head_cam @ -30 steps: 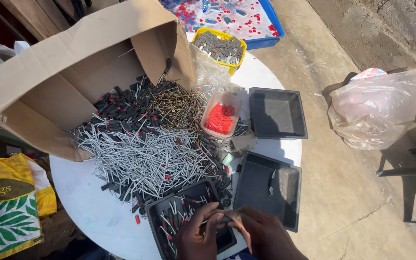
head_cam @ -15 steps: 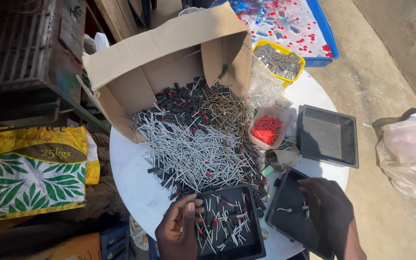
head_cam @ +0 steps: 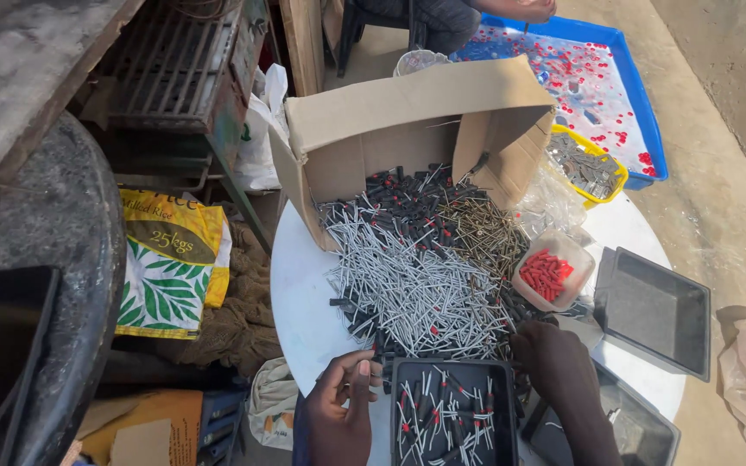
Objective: Sorting small electrical components from a pile into a tray
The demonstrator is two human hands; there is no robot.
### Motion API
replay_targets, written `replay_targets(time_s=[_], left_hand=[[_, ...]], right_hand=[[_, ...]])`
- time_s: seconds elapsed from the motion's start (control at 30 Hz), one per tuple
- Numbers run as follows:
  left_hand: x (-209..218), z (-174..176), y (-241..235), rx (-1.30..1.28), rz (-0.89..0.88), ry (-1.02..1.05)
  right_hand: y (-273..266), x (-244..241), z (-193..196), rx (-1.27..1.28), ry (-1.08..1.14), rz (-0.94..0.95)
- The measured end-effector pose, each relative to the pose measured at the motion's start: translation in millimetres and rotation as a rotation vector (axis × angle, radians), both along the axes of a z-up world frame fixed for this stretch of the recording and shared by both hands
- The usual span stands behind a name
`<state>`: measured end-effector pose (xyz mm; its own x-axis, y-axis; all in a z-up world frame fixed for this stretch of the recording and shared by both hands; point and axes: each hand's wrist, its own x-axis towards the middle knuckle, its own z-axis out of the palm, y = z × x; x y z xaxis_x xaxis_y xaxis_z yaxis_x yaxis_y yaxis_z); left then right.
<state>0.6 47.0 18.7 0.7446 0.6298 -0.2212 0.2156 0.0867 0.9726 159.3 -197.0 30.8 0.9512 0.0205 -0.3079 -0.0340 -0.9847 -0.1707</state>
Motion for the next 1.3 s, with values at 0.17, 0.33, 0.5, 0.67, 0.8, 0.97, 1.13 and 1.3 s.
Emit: replay_targets(time_s=[0.17,0.33,0.5,0.67,0.8,0.97,1.13,1.3], left_hand=[[15,7,18,0.133,-0.017,-0.016],[44,-23,57,0.61,-0.139,0.01],[58,-26,70,0.9,-0.383,0.177],[54,-22,58,0.803,-0.505,0.186],[59,-38,48,0.836,-0.572,0.152],[53,-13,50,0.666,-0.543,0.188],[48,23,35,-0.004,-0.335,-0.017],[65,40,16,0.04,-0.36,-0.089]], right_hand=[[-23,-7,28,-0.166,-0.036,0.0],[-64,-13,21,-0.261,-0.096,-0.052],[-109,-14,-38,0.174,-0.287,-0.121],[-84,-35,-30,0.047,-0.307,-0.154],[-67,-47,-22,-0.103,-0.331,-0.11],[-28,-72,10,-0.02,-0.31,-0.119],[15,-106,25,0.342,-0.462,-0.08],[31,-110,28,0.389,-0.381,-0.031]])
